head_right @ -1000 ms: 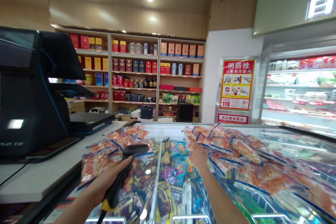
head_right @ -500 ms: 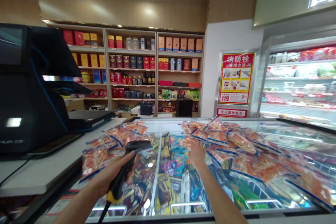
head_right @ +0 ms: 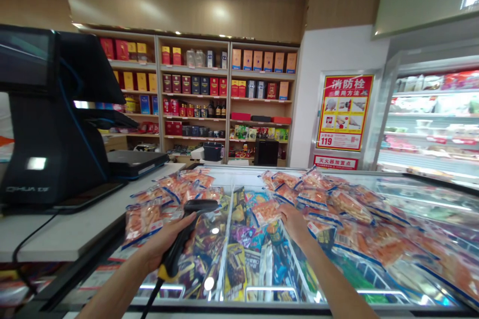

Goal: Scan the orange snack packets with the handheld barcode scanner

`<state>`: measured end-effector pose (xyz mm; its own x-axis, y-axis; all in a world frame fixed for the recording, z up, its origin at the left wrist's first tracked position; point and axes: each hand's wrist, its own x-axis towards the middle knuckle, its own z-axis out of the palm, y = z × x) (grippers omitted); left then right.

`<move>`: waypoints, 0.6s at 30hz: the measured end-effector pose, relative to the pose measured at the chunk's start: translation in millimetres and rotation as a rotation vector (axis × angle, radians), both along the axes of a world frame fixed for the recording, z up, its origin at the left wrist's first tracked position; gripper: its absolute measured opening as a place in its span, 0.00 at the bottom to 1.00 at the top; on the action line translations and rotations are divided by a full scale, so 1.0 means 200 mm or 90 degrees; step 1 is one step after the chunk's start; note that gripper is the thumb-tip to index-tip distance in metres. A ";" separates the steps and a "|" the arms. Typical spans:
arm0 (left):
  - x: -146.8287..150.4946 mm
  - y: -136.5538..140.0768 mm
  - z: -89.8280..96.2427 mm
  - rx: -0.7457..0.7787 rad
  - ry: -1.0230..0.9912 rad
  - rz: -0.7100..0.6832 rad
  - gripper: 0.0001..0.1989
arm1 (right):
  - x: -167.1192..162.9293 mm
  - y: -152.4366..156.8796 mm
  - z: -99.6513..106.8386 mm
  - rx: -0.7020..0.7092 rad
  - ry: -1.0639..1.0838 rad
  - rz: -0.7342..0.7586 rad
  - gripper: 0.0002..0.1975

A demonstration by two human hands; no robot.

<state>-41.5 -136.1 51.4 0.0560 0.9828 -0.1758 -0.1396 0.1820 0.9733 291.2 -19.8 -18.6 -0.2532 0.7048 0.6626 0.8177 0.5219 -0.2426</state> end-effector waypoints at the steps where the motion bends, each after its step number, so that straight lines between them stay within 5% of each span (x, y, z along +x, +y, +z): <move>1: -0.01 -0.01 0.00 -0.001 0.003 -0.003 0.18 | 0.01 0.00 0.01 0.023 0.004 0.020 0.12; 4: -0.02 -0.01 0.01 0.005 0.014 -0.008 0.18 | 0.00 0.01 0.07 0.081 0.012 0.009 0.12; 6: -0.02 0.01 0.03 0.024 0.018 0.002 0.18 | -0.02 0.01 0.10 0.076 0.019 -0.083 0.12; 11: 0.01 0.13 0.06 0.074 0.005 0.037 0.17 | -0.08 -0.06 0.10 -0.181 -0.035 -0.357 0.22; 14: 0.04 0.18 0.08 0.094 -0.005 0.043 0.17 | -0.15 -0.07 0.07 -0.315 -0.039 -0.360 0.31; 18: 0.08 0.17 0.06 0.104 0.000 0.013 0.17 | -0.29 0.01 0.02 -0.316 0.054 -0.260 0.23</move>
